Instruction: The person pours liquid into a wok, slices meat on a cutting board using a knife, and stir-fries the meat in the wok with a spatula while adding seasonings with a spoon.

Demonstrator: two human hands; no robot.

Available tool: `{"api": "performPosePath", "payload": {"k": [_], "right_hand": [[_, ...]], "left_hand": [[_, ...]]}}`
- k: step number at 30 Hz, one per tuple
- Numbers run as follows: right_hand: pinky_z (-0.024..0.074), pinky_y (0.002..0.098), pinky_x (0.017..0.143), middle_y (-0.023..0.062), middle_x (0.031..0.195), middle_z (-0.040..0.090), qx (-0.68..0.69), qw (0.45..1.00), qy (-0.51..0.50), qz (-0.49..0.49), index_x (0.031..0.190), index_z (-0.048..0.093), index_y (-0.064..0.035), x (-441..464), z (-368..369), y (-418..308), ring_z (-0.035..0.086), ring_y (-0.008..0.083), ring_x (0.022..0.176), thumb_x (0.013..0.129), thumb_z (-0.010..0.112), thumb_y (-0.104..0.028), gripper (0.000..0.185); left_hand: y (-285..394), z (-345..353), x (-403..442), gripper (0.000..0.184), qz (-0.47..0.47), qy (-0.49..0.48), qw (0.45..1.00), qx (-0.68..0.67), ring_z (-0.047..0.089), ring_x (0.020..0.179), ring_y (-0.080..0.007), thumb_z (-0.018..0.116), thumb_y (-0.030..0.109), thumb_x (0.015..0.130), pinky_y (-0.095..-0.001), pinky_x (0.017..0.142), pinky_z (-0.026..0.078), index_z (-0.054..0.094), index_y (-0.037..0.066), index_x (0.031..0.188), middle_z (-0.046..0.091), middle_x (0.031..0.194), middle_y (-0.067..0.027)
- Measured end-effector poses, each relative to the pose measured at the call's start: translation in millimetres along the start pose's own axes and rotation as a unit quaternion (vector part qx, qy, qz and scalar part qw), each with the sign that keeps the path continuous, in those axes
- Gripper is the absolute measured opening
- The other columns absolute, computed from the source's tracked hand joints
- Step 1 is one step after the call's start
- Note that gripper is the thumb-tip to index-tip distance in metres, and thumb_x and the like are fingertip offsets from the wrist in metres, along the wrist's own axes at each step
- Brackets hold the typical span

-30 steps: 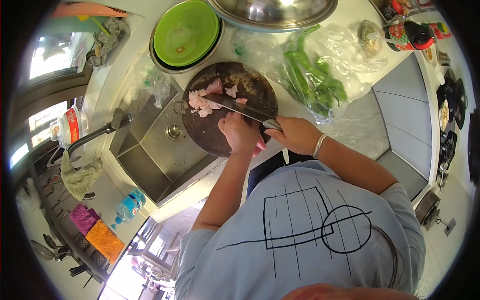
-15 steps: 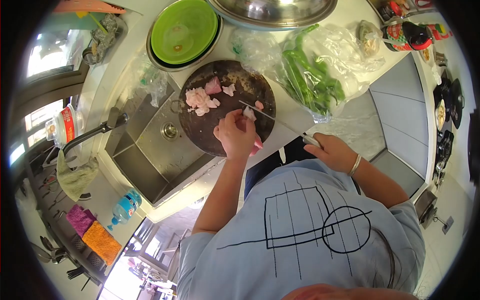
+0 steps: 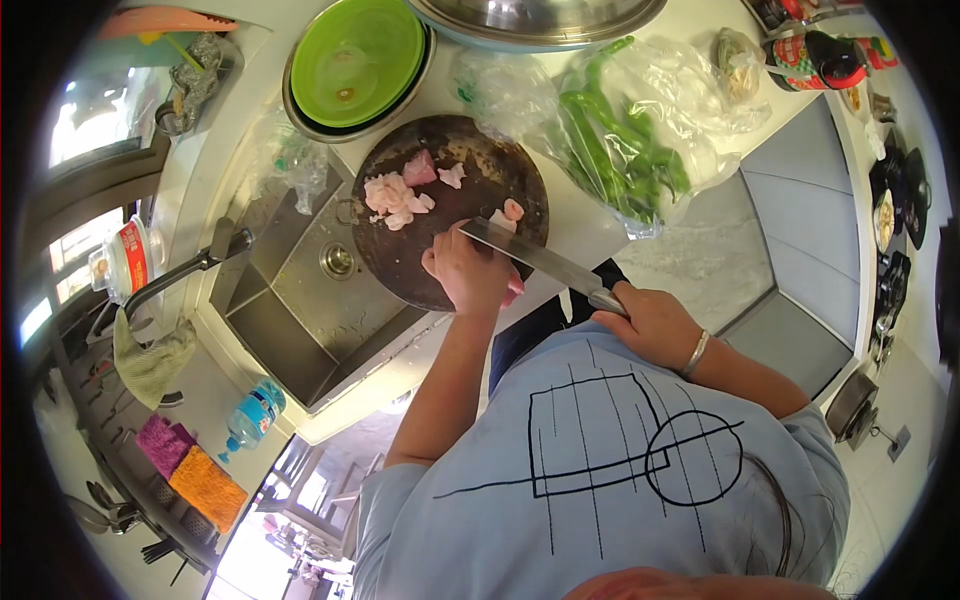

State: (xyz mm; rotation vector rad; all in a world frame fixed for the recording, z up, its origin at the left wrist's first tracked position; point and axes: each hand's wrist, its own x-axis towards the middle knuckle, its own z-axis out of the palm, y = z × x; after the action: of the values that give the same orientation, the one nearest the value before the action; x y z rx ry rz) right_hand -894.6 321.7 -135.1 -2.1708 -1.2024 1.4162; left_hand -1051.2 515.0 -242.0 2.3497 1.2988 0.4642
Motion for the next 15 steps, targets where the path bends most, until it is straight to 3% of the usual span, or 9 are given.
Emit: {"api": "performPosePath", "payload": {"k": [15], "right_hand": [[0.0489,0.0477,0.068,0.0215,0.076,0.063,0.001,0.999,-0.032,0.002,0.093,0.055,0.0022,20.3,-13.4,-15.2,0.063,0.0399,0.073,0.098,0.051,-0.043,0.045]], "left_hand": [[2.8,2.7,8.2,0.02,0.02,-0.021,0.999,-0.027,0.056,0.08,-0.0259,0.076,0.02,0.068,-0.0432,0.083,0.034,0.062,0.013,0.081,0.057,0.073,-0.0033]]}}
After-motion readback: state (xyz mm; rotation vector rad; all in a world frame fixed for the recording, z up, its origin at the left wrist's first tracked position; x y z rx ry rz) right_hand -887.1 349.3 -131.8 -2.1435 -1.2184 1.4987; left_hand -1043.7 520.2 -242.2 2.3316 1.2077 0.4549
